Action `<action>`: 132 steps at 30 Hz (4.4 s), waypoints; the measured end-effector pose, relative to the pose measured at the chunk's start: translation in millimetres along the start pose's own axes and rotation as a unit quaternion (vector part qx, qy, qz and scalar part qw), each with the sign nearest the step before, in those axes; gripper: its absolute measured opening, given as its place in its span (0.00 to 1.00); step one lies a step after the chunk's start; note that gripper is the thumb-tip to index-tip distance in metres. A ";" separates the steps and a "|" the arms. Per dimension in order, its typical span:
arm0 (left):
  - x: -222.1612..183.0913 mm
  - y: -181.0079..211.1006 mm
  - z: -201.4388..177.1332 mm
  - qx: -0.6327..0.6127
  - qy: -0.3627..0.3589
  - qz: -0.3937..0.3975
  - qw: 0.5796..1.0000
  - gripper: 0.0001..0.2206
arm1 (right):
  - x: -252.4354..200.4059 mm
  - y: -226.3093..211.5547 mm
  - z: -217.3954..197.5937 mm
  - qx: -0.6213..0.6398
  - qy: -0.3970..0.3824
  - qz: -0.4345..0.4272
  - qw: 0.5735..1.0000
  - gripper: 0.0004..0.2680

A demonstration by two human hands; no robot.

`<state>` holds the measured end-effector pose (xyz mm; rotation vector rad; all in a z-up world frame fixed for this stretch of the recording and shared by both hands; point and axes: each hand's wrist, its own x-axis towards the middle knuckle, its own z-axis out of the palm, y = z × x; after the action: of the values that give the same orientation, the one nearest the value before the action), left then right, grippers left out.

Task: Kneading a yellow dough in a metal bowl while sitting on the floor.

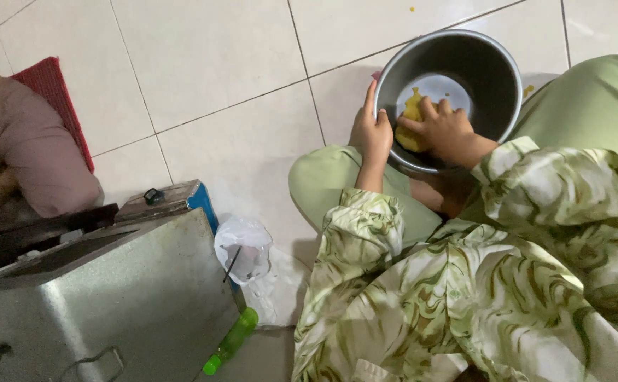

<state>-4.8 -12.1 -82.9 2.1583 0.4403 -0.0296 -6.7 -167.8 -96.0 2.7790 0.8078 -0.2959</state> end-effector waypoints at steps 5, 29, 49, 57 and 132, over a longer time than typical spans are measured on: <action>-12.2 27.6 -7.5 -0.106 -0.013 -0.024 0.994 0.25 | -34.9 10.6 -5.4 0.090 0.118 0.058 0.987 0.28; -10.7 15.3 2.6 -0.008 0.070 0.093 0.993 0.31 | 46.1 13.5 -15.7 0.176 0.032 0.131 0.975 0.30; -8.6 19.5 1.7 -0.048 0.026 0.039 0.998 0.28 | 3.7 11.7 1.9 0.155 0.074 0.130 0.976 0.34; -14.0 23.3 -8.7 -0.077 0.000 0.022 0.997 0.29 | 11.1 59.3 19.9 0.386 0.032 0.157 0.909 0.34; -12.4 32.6 2.5 -0.136 0.036 0.035 0.989 0.28 | 3.7 28.5 -12.3 0.251 0.022 0.151 0.956 0.23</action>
<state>-5.6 -35.0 -56.5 1.9086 0.3851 0.1402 13.5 -186.0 -80.6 3.3335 0.3303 -0.4333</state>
